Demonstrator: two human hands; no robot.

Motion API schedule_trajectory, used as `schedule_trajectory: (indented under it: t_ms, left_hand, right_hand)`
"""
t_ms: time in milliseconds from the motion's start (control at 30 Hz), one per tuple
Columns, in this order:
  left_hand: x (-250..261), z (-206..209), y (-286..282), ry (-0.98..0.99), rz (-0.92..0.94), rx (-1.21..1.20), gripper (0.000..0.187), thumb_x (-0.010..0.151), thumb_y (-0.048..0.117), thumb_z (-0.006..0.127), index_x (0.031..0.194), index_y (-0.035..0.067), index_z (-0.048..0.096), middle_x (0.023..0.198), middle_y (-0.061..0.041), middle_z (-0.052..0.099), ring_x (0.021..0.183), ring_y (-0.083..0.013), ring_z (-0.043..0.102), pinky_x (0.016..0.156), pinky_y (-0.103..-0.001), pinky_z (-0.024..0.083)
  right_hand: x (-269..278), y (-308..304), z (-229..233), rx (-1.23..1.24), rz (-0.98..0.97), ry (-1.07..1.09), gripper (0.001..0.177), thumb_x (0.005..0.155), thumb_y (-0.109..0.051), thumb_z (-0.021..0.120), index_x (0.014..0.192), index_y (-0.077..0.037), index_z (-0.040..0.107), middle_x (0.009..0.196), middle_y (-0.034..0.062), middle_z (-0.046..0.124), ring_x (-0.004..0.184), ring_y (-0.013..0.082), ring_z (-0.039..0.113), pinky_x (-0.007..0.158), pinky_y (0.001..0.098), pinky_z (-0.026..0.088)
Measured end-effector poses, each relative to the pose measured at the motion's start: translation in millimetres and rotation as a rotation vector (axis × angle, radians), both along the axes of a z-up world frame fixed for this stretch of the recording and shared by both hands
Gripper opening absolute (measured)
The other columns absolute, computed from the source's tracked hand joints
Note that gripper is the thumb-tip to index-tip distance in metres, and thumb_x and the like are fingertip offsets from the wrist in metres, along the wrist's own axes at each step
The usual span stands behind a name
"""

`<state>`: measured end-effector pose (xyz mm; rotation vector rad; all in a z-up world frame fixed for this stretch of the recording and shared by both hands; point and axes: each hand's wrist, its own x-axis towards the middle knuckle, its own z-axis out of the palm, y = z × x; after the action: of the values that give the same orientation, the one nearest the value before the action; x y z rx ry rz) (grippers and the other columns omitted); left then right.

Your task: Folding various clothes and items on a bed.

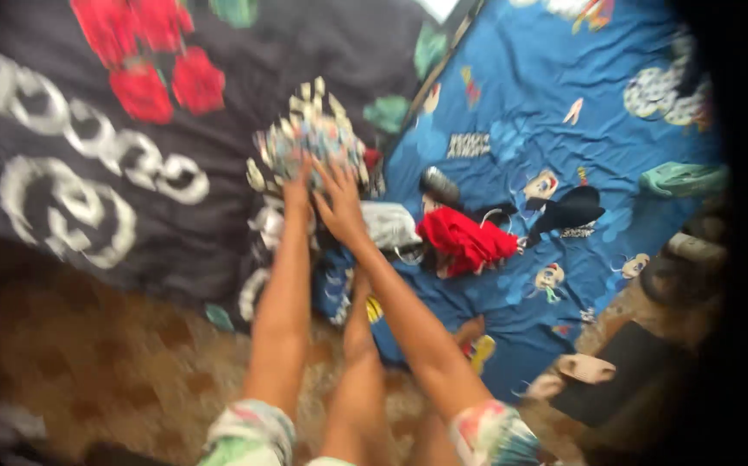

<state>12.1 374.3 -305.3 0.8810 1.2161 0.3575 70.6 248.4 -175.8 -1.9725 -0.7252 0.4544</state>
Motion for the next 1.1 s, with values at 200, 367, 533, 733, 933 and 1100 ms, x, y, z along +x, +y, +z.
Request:
schedule_trajectory:
  t_ms: [200, 367, 533, 733, 933, 1100]
  left_hand:
    - [-31, -46, 9, 0.117, 0.182, 0.188, 0.093, 0.081, 0.042, 0.083, 0.150, 0.004, 0.034, 0.145, -0.009, 0.050, 0.129, -0.0207, 0.049, 0.104, -0.035, 0.042]
    - [-41, 9, -35, 0.591, 0.051, 1.011, 0.089, 0.099, 0.048, 0.076, 0.159, 0.007, 0.025, 0.164, -0.017, 0.029, 0.151, -0.0362, 0.038, 0.128, -0.045, 0.034]
    - [-51, -8, -51, 0.866, -0.605, 1.250, 0.071, 0.114, 0.051, 0.049, 0.173, 0.027, 0.019, 0.179, -0.011, 0.012, 0.165, -0.0380, 0.011, 0.136, -0.053, 0.017]
    - [-62, -45, -32, 0.917, -0.838, 1.352, 0.083, 0.120, 0.066, 0.043, 0.174, 0.013, 0.006, 0.176, -0.020, -0.006, 0.162, -0.0474, -0.004, 0.131, -0.067, 0.007]
    - [-51, 0, -63, 1.063, -0.783, 1.247, 0.082, 0.114, 0.060, 0.040, 0.173, 0.012, 0.009, 0.178, -0.020, -0.001, 0.165, -0.0438, -0.002, 0.131, -0.067, 0.003]
    - [-53, 12, -160, 0.696, -0.976, 1.373, 0.074, 0.116, 0.046, 0.048, 0.168, 0.004, 0.016, 0.175, -0.022, 0.009, 0.161, -0.0456, 0.004, 0.129, -0.063, 0.003]
  right_hand:
    - [-14, 28, -57, -0.508, 0.306, 0.057, 0.080, 0.088, -0.021, 0.069, 0.158, -0.036, 0.031, 0.171, 0.0025, 0.021, 0.154, 0.0435, 0.013, 0.115, 0.0703, 0.016]
    - [-39, -1, -84, -0.285, 0.252, -0.024, 0.083, 0.087, -0.023, 0.071, 0.160, -0.028, 0.031, 0.169, 0.0072, 0.025, 0.156, 0.0424, 0.016, 0.122, 0.0662, 0.016]
    - [-45, -74, -99, -0.013, 0.007, 0.059, 0.076, 0.090, -0.017, 0.066, 0.160, -0.016, 0.036, 0.165, 0.0118, 0.038, 0.156, 0.0350, 0.033, 0.129, 0.0541, 0.023]
    - [-94, -231, -230, -0.485, -0.272, 0.128, 0.060, 0.084, -0.011, 0.066, 0.144, -0.016, 0.060, 0.160, 0.0178, 0.042, 0.145, 0.0394, 0.044, 0.120, 0.0538, 0.032]
    - [-60, -350, -263, -0.992, -0.283, 0.271, 0.020, 0.080, -0.018, 0.072, 0.097, -0.021, 0.083, 0.172, 0.0099, 0.012, 0.158, 0.0393, 0.009, 0.121, 0.0703, 0.010]
    - [-94, -424, -395, -0.894, -0.294, 0.134, 0.045, 0.077, -0.028, 0.075, 0.116, -0.006, 0.075, 0.162, 0.0113, 0.029, 0.151, 0.0302, 0.017, 0.113, 0.0707, 0.009]
